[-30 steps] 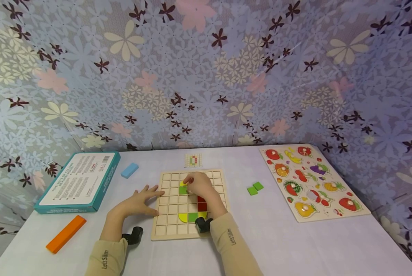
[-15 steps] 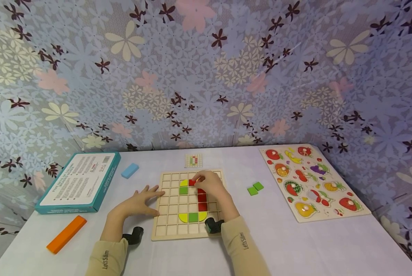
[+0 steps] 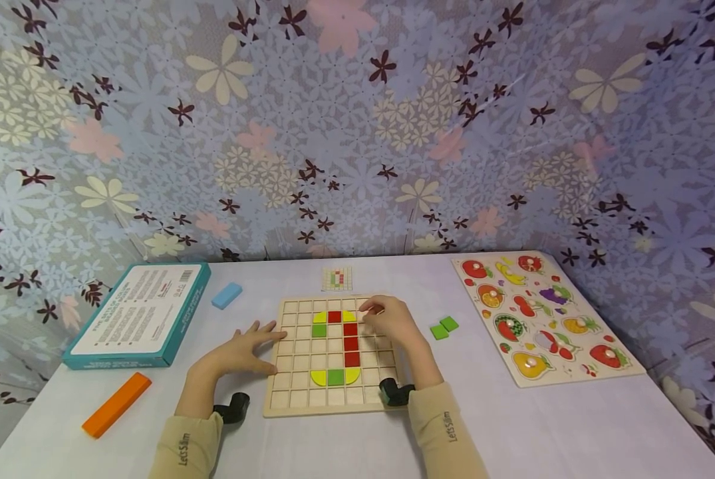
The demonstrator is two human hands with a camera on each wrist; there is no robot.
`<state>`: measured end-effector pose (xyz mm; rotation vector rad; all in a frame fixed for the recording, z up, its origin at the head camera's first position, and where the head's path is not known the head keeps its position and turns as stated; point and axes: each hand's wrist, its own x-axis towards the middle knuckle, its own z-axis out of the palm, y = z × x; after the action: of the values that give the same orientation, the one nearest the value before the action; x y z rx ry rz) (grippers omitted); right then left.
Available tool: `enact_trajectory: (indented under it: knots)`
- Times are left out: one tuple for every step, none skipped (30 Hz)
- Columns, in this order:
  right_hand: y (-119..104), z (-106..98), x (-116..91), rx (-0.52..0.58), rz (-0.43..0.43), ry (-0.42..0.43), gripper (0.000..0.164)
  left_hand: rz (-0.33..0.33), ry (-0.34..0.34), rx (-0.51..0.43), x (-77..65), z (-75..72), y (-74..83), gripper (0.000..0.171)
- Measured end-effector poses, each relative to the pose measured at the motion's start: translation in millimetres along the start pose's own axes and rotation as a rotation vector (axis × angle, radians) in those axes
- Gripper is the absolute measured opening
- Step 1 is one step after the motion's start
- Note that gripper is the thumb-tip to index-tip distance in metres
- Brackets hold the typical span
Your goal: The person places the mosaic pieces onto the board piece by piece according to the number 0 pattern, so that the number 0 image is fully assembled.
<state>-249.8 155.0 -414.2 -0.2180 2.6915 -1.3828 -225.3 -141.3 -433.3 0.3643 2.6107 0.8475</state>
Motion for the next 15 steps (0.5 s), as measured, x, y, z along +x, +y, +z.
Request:
enact_trajectory:
  knots:
    - [1.8,-2.3,-0.7,-0.003,-0.001,0.002,0.021,0.000,-0.002,0.000,0.1,0.0,-0.2,0.071]
    - [3.7,-4.5,-1.4,-0.006,0.001,0.006,0.022,0.001,-0.003,0.000,0.2,-0.1,-0.2,0.071]
    - [5.3,-6.5,-2.0,-0.006,0.010,0.011,0.022,0.002,-0.004,0.000,0.2,-0.3,-0.1,0.071]
    - [7.1,-8.4,-2.7,-0.006,0.011,0.015,0.022,0.004,-0.005,0.003,0.4,-0.5,-0.2,0.071]
    - [8.6,-10.1,-3.1,-0.002,0.020,0.023,0.023,0.004,-0.006,0.005,0.6,-0.7,-0.3,0.071]
    - [10.5,-11.6,-3.6,-0.004,0.024,0.028,0.023,0.005,-0.006,0.007,0.8,-0.8,-0.4,0.071]
    - [12.3,-12.8,-4.1,0.000,0.028,0.031,0.024,0.006,-0.005,0.009,0.9,-1.1,-0.5,0.071]
    - [13.8,-13.7,-4.6,0.010,0.035,0.032,0.024,0.006,-0.006,0.011,1.1,-1.2,-0.7,0.071]
    - [15.6,-14.6,-4.9,0.014,0.037,0.031,0.024,0.006,-0.006,0.012,1.3,-1.3,-1.0,0.071]
    - [16.9,-15.6,-5.3,0.019,0.037,0.028,0.025,0.006,-0.006,0.015,1.4,-1.3,-1.2,0.071]
    - [18.4,-16.8,-5.7,0.024,0.038,0.025,0.026,0.005,-0.006,0.013,1.3,-1.3,-1.2,0.071]
    - [19.9,-17.9,-5.9,0.026,0.036,0.022,0.026,0.005,-0.006,0.012,1.3,-1.3,-1.4,0.071]
    - [21.1,-19.1,-6.2,0.032,0.035,0.020,0.026,0.005,-0.006,0.011,1.2,-1.2,-1.5,0.071]
    - [22.3,-20.9,-6.6,0.033,0.034,0.020,0.027,0.006,-0.006,0.009,1.2,-0.9,-1.7,0.071]
    - [23.9,-22.9,-6.8,0.031,0.032,0.019,0.027,0.006,-0.006,0.007,1.1,-0.7,-1.9,0.071]
